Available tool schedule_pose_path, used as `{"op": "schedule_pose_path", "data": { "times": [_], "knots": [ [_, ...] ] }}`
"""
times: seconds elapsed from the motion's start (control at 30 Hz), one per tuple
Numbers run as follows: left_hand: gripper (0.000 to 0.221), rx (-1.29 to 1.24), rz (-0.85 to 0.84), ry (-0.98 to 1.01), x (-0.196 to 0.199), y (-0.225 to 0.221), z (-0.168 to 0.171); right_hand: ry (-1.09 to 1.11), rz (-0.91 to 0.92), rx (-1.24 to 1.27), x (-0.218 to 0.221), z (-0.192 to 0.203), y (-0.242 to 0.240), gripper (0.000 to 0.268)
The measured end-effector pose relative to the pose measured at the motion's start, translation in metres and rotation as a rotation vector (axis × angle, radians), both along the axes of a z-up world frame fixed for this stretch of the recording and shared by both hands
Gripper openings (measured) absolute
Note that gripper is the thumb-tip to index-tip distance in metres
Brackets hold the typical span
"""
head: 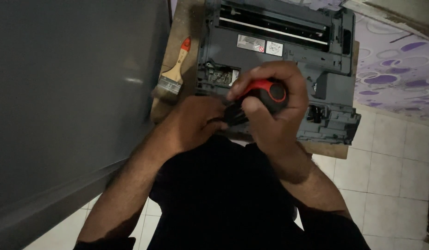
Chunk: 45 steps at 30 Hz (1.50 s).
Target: Removing screws and prying off the internal plastic panels of a printer chassis.
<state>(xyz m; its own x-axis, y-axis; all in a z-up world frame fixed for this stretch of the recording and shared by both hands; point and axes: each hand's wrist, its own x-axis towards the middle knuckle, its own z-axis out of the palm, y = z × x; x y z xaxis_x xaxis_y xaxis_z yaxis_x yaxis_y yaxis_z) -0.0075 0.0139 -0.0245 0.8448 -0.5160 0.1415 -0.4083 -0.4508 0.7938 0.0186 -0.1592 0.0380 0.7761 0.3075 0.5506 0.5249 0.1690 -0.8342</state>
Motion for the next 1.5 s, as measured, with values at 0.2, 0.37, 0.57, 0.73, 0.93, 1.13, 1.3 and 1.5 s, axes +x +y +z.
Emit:
{"op": "schedule_pose_path", "data": {
  "times": [0.2, 0.37, 0.57, 0.73, 0.93, 1.13, 1.3, 1.5],
  "knots": [
    [0.025, -0.024, 0.087, -0.159, -0.003, -0.002, -0.030, -0.112, -0.058, -0.141, -0.018, 0.019, -0.003, 0.021],
    [0.008, -0.107, 0.060, -0.044, -0.012, 0.004, -0.003, 0.033, 0.241, 0.033, -0.017, 0.023, 0.003, 0.014],
    [0.032, -0.296, -0.062, -0.046, -0.014, 0.002, 0.003, 0.047, 0.623, 0.060, 0.016, 0.019, -0.002, 0.022],
    [0.016, -0.155, 0.087, 0.102, -0.013, -0.006, -0.005, 0.079, 0.621, -0.136, 0.024, 0.024, -0.011, 0.034],
    [0.007, -0.301, 0.232, -0.052, -0.015, -0.011, -0.019, -0.209, 0.311, -0.050, 0.016, 0.012, -0.012, 0.051],
    [0.045, -0.332, 0.326, -0.151, -0.012, -0.015, -0.011, -0.150, 0.145, 0.025, -0.001, 0.009, 0.002, 0.037],
    [0.004, -0.356, 0.020, -0.099, -0.017, -0.003, -0.010, -0.090, 0.366, 0.039, 0.015, -0.001, 0.000, 0.041],
    [0.011, -0.268, 0.281, -0.066, -0.015, -0.010, 0.002, -0.167, 0.486, 0.183, 0.034, -0.002, -0.002, 0.077]
  ]
}}
